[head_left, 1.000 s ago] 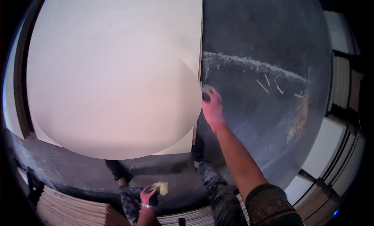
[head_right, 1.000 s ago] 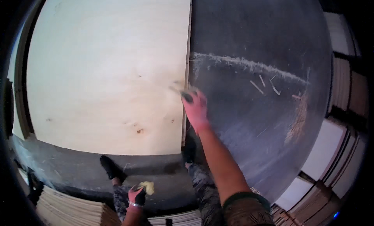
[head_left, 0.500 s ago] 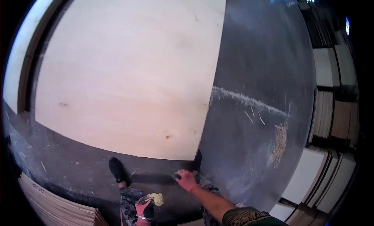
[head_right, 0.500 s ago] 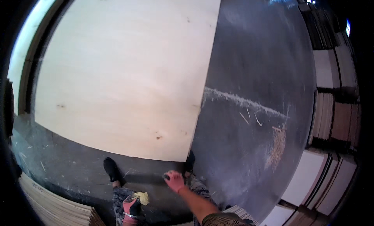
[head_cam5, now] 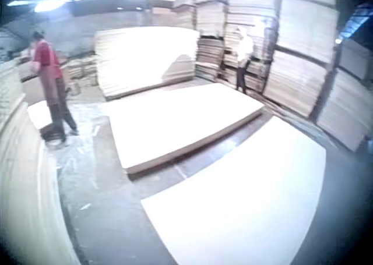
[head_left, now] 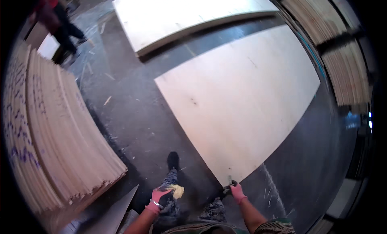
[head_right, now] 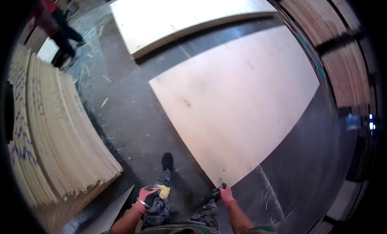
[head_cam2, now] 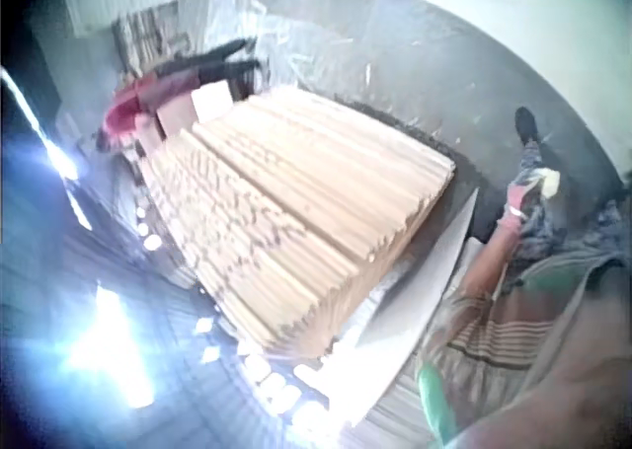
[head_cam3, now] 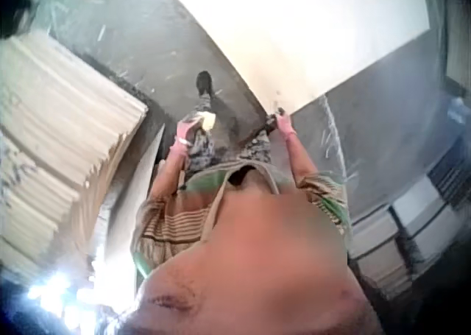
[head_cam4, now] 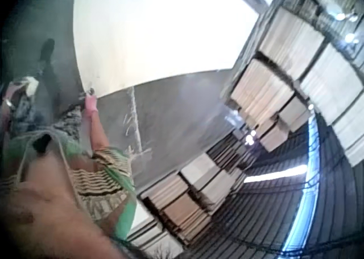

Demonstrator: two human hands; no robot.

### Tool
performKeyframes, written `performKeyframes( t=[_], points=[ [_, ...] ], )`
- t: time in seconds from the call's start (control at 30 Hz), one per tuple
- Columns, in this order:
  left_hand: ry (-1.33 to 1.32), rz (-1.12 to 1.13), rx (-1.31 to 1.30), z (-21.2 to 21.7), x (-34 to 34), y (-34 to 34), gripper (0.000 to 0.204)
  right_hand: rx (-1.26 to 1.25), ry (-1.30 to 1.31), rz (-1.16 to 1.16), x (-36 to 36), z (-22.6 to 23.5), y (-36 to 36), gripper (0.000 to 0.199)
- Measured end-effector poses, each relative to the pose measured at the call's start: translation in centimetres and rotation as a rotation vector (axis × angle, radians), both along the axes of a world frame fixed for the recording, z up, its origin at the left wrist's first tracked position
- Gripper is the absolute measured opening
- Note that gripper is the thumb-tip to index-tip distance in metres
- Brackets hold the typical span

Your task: The person scoops yellow putty from a bucket and applies it to small holes on large white boards. They use a putty knife to spread the filler into the holes and smooth the surface. The person moves between boards to treat multiple spots.

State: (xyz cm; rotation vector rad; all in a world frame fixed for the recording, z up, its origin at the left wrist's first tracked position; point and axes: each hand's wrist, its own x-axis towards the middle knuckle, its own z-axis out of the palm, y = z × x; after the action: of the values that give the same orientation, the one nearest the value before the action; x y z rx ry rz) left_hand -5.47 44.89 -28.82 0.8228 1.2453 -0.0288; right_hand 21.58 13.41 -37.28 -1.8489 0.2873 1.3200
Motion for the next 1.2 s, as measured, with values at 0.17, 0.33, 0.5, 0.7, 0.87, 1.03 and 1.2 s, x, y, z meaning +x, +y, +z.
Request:
performKeyframes(
  t=[0.17,0.33,0.5,0.7,0.87,1.03,1.2],
  points=[
    [-0.182,0.351,-0.008,7.1,-2.2,9.4,0.022,-0.014,0.160,-0.115,1.4,7.9,9.4,0.022],
    [-0.270,0.485,0.128,7.4,-1.3,15.1,0.022,0.025,0.055,0.031,2.9,11.3,18.3,0.025],
    [-0.393,0.541,0.071,14.7,4.8,22.1,0.023,0.071,0.034,0.010,6.0,10.5,24.7,0.022],
    [-0.366,0.316,0.154,19.8,14.6,35.6,0.024,0.034,-0.229,-0.025,10.8,10.7,38.9,0.023],
    [-0.433,-0.137,0.430,26.2,21.9,39.5,0.023,0.633,-0.032,-0.304,13.1,16.0,53.1,0.028],
    [-0.524,-0.425,0.428,30.4,27.4,48.0,0.022,1.144,0.301,-0.126,14.8,30.3,70.3,0.029],
    [-0.480,-0.475,0.315,28.0,29.0,59.6,0.025,1.184,0.407,0.116,16.5,36.4,81.6,0.028]
  ],
)
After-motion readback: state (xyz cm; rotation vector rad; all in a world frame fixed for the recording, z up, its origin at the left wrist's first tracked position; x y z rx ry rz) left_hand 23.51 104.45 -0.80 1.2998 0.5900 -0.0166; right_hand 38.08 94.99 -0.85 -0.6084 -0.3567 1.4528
